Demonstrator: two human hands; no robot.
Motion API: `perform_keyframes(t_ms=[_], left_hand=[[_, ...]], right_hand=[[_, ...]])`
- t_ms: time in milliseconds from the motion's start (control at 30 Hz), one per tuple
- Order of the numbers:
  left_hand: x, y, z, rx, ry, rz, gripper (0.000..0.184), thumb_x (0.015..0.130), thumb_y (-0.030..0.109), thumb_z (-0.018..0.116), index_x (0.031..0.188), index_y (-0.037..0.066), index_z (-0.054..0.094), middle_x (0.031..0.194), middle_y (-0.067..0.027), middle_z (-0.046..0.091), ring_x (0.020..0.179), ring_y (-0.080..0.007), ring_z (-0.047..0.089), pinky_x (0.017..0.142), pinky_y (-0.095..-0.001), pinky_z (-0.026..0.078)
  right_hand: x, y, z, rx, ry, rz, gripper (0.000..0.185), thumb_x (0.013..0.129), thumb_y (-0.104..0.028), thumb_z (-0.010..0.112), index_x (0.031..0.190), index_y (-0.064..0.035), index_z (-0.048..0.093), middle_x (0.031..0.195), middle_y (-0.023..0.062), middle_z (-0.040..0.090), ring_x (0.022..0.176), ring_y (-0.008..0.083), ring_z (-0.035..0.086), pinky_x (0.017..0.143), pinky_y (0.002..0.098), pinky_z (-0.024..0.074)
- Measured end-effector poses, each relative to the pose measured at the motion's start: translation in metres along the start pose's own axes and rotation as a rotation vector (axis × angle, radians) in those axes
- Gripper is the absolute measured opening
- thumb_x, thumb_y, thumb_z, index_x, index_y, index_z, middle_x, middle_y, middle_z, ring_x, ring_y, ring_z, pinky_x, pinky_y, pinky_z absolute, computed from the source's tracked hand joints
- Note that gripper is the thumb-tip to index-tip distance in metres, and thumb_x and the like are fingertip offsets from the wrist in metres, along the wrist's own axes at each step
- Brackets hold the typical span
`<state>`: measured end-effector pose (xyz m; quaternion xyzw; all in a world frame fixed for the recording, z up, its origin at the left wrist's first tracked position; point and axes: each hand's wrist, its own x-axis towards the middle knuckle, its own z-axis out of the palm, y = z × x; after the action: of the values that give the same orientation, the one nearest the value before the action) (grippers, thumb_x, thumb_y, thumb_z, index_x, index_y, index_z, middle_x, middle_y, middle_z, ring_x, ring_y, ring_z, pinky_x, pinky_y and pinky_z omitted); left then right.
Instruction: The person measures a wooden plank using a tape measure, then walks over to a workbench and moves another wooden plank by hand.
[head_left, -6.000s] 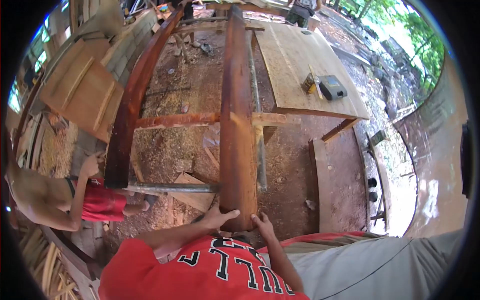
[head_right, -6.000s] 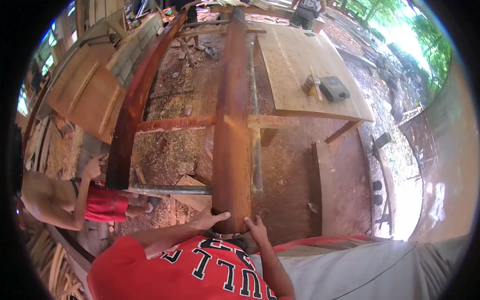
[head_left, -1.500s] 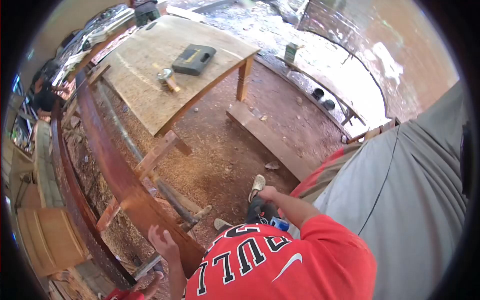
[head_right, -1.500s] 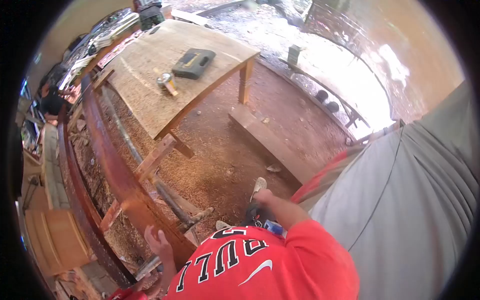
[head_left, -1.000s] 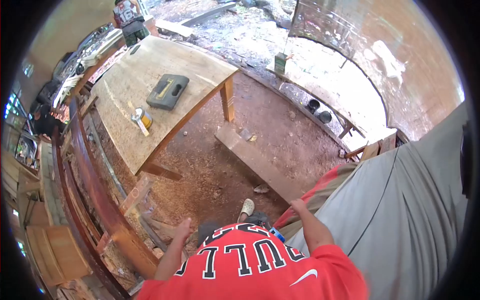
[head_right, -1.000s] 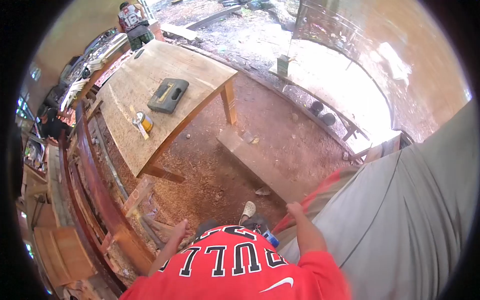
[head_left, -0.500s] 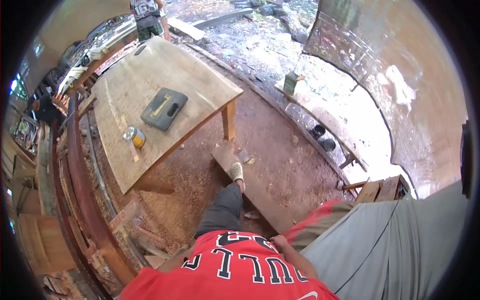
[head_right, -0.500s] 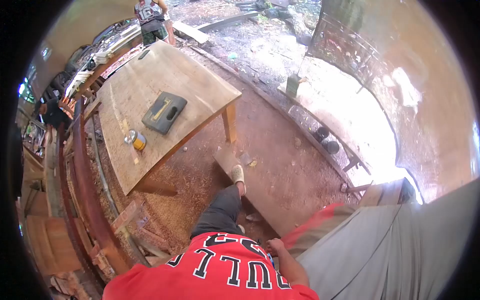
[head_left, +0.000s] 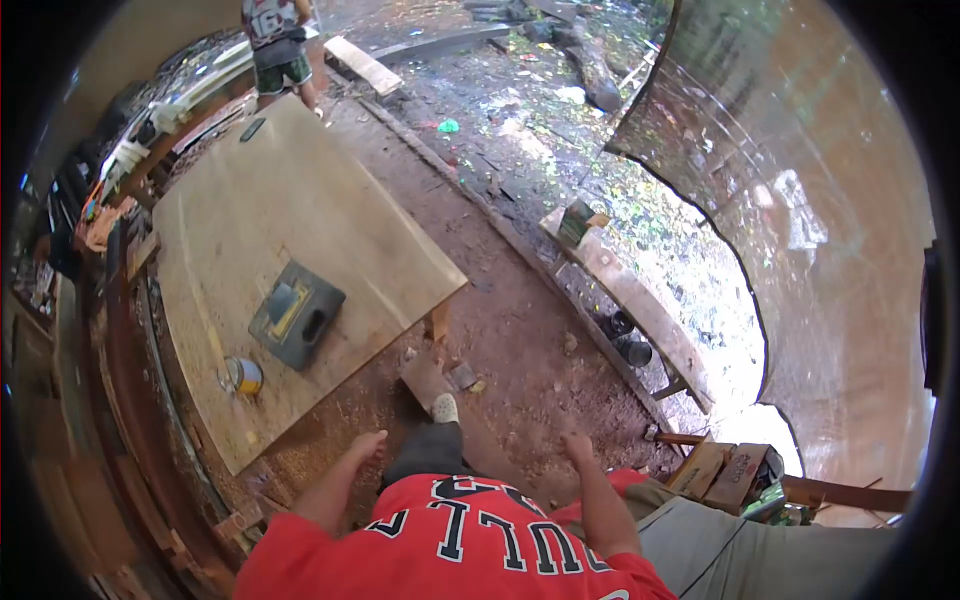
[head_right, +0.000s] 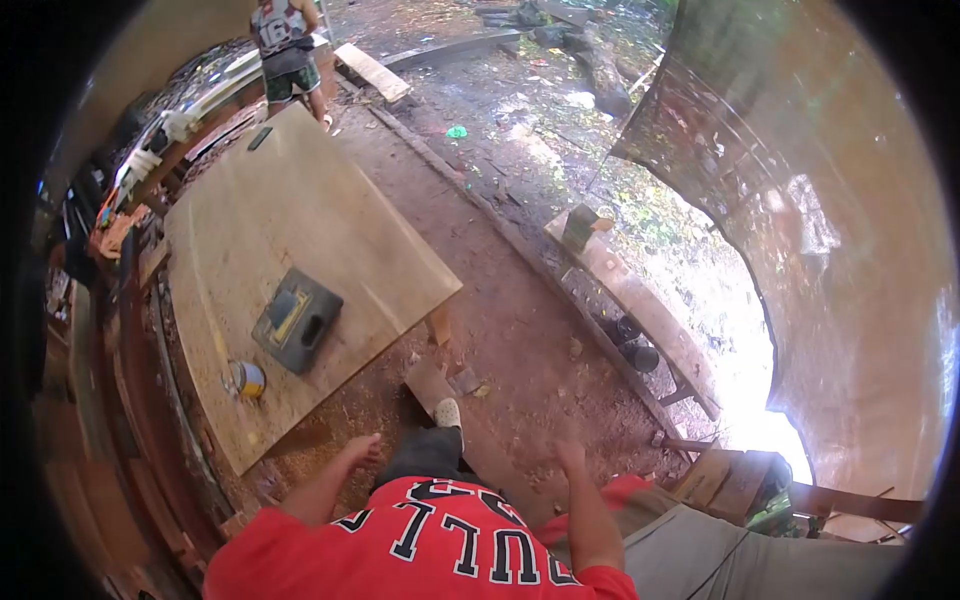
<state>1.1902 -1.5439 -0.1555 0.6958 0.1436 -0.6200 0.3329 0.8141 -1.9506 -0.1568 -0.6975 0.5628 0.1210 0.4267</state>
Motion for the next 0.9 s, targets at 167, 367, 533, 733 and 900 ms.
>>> perform_keyframes(t_ms=[167, 367, 533, 733, 900], left_hand=[[0.001, 0.037, -0.003, -0.145, 0.053, 0.076, 0.048, 0.092, 0.047, 0.044, 0.115, 0.006, 0.053, 0.108, -0.0123, 0.062, 0.095, -0.0270, 0.063, 0.074, -0.0404, 0.050], [-0.015, -0.098, 0.039, 0.057, -0.093, -0.075, 0.048, 0.091, 0.047, 0.045, 0.114, 0.006, 0.054, 0.108, -0.0127, 0.062, 0.095, -0.0273, 0.063, 0.074, -0.0408, 0.050], [-0.004, -0.137, 0.071, 0.226, -0.007, 0.054, 0.048, 0.091, 0.047, 0.045, 0.114, 0.006, 0.054, 0.107, -0.0130, 0.063, 0.095, -0.0276, 0.063, 0.074, -0.0411, 0.050], [0.009, -0.164, 0.110, 0.307, 0.069, 0.180, 0.048, 0.090, 0.047, 0.046, 0.113, 0.005, 0.055, 0.107, -0.0134, 0.063, 0.095, -0.0279, 0.063, 0.074, -0.0414, 0.050], [0.009, -0.179, 0.138, 0.326, 0.098, 0.222, 0.048, 0.090, 0.047, 0.046, 0.112, 0.005, 0.055, 0.106, -0.0137, 0.063, 0.095, -0.0282, 0.063, 0.074, -0.0417, 0.050]], right_hand=[[0.004, -0.111, -0.018, 0.494, -0.058, 0.020, 0.030, 0.082, -0.023, 0.057, 0.103, -0.0012, 0.057, 0.085, 0.0134, 0.065, 0.064, 0.0212, 0.064, 0.056, 0.0325, 0.0511], [0.021, -0.025, 0.021, -0.238, -0.068, -0.040, 0.035, 0.079, -0.029, 0.060, 0.104, -0.0047, 0.062, 0.094, 0.0165, 0.067, 0.085, 0.0291, 0.065, 0.075, 0.0403, 0.0517], [0.020, 0.052, -0.019, -0.918, -0.469, -0.398, 0.033, 0.077, -0.033, 0.059, 0.099, -0.0098, 0.067, 0.096, 0.0151, 0.068, 0.090, 0.0303, 0.066, 0.076, 0.0435, 0.0523], [0.056, 0.071, -0.059, -1.197, -0.444, -0.512, 0.029, 0.077, -0.027, 0.063, 0.101, -0.0115, 0.065, 0.094, 0.0118, 0.068, 0.080, 0.0301, 0.066, 0.068, 0.0384, 0.0553], [0.155, 0.112, -0.017, -0.218, -0.144, -0.336, 0.020, 0.084, -0.019, 0.053, 0.091, -0.0033, 0.062, 0.076, 0.0097, 0.064, 0.059, 0.0267, 0.064, 0.053, 0.0389, 0.0551]])
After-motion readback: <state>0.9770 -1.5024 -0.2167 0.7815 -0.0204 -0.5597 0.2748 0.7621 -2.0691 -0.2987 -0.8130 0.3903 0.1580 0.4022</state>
